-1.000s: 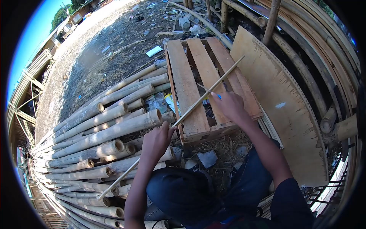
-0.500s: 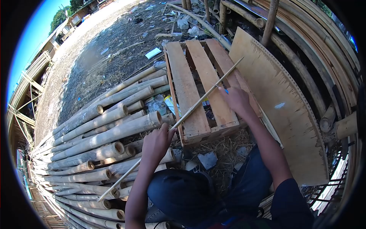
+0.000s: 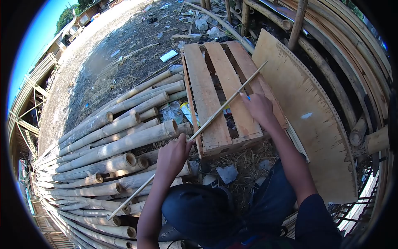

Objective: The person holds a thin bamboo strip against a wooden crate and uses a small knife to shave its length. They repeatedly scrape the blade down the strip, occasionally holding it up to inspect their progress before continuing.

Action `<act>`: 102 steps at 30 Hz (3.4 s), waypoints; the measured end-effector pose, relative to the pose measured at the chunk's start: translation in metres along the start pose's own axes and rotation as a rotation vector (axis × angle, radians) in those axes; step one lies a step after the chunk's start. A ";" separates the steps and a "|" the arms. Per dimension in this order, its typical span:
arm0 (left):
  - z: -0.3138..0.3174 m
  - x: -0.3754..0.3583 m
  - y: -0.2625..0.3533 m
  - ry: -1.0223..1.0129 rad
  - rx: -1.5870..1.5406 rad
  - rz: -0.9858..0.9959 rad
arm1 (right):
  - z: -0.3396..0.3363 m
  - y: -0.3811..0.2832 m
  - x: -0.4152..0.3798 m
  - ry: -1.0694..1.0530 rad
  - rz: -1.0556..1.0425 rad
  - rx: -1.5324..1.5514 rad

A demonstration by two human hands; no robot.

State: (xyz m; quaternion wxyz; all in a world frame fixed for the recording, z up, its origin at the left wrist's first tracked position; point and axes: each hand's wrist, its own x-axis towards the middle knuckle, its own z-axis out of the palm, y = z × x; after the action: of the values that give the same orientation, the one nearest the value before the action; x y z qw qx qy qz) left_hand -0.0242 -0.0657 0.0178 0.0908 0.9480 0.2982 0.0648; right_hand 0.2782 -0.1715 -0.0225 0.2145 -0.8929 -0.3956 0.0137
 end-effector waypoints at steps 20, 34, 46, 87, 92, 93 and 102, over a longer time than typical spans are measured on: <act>0.001 0.001 0.000 -0.003 0.040 0.034 | -0.006 -0.068 -0.054 -0.258 -0.130 0.110; 0.006 0.001 -0.002 0.025 0.101 0.046 | -0.021 -0.056 -0.038 -0.225 -0.054 0.033; 0.003 0.000 -0.001 -0.036 0.121 0.029 | 0.002 0.015 0.032 -0.012 0.063 -0.059; -0.005 0.010 -0.007 -0.257 -0.270 -0.168 | 0.008 -0.074 -0.055 -0.206 -0.376 0.213; 0.001 0.013 -0.008 -0.263 -0.310 -0.168 | 0.006 -0.062 -0.033 -0.166 -0.393 0.146; 0.004 0.013 -0.010 -0.258 -0.312 -0.169 | 0.006 -0.063 -0.036 -0.164 -0.397 0.143; 0.002 0.014 -0.009 -0.264 -0.392 -0.185 | 0.006 -0.057 -0.032 -0.145 -0.418 0.186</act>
State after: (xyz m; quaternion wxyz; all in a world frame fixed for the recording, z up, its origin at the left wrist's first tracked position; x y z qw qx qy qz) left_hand -0.0177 -0.0508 0.0146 0.3165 0.8813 0.3508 -0.0113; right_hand 0.2149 -0.1576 -0.0100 0.2648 -0.7649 -0.5831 0.0696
